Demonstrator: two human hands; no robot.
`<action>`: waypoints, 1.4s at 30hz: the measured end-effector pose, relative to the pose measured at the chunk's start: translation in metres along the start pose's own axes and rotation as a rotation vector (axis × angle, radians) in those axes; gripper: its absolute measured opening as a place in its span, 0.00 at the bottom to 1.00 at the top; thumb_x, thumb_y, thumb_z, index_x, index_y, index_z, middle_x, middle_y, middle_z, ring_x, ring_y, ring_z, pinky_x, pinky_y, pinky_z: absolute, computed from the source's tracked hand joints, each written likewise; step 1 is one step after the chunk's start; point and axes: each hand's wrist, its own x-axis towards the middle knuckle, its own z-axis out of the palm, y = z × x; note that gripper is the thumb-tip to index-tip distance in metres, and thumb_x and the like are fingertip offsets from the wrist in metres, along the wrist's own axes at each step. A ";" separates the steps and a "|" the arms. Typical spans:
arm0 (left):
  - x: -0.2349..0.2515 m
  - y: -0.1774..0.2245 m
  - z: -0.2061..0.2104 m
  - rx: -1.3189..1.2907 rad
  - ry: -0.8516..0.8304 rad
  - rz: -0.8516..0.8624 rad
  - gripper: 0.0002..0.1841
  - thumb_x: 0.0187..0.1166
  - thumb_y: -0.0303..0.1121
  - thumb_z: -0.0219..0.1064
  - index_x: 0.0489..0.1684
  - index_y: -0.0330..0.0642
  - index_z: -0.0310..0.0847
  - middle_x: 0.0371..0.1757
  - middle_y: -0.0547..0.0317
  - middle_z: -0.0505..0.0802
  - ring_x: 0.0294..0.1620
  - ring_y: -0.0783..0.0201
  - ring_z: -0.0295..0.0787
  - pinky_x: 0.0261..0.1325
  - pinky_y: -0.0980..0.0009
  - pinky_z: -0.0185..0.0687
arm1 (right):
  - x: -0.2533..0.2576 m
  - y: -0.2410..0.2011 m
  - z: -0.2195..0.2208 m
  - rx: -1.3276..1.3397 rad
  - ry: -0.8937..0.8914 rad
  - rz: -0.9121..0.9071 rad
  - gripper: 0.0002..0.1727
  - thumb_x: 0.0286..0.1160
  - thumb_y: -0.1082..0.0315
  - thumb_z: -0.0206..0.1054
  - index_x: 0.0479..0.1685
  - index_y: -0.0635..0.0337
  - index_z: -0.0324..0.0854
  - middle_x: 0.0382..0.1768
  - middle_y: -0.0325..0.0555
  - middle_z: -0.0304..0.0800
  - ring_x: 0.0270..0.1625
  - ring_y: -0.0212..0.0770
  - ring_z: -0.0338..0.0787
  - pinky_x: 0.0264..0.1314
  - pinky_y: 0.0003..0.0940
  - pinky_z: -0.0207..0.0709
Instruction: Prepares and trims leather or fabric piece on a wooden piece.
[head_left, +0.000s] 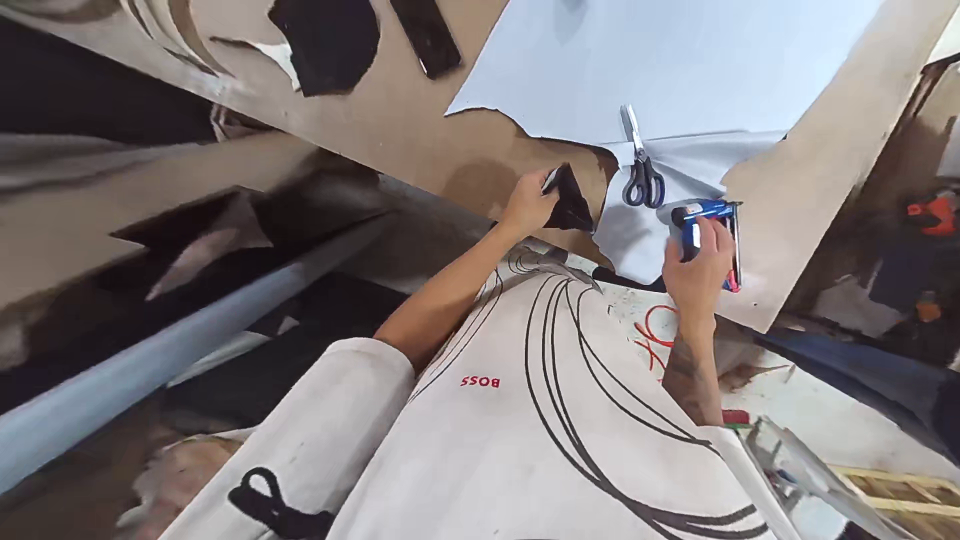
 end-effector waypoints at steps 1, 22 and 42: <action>0.000 0.006 0.001 0.047 -0.041 -0.004 0.14 0.84 0.30 0.63 0.62 0.36 0.86 0.51 0.49 0.96 0.53 0.62 0.94 0.65 0.57 0.88 | 0.005 -0.024 -0.001 0.149 -0.024 -0.041 0.31 0.79 0.50 0.70 0.76 0.60 0.78 0.68 0.56 0.86 0.70 0.50 0.86 0.72 0.50 0.82; -0.074 0.027 0.006 -0.596 -0.050 -0.052 0.25 0.81 0.30 0.71 0.77 0.37 0.74 0.65 0.45 0.90 0.62 0.50 0.91 0.65 0.50 0.91 | 0.029 -0.116 0.022 0.785 -0.127 -0.150 0.24 0.87 0.58 0.62 0.79 0.54 0.74 0.66 0.43 0.86 0.52 0.37 0.91 0.47 0.39 0.90; -0.099 0.046 -0.038 -0.066 -0.499 0.149 0.21 0.86 0.39 0.65 0.73 0.42 0.74 0.66 0.58 0.88 0.64 0.66 0.87 0.66 0.65 0.87 | -0.011 -0.141 -0.026 0.554 -0.370 -0.717 0.06 0.73 0.70 0.75 0.42 0.62 0.90 0.42 0.46 0.94 0.44 0.35 0.93 0.48 0.31 0.88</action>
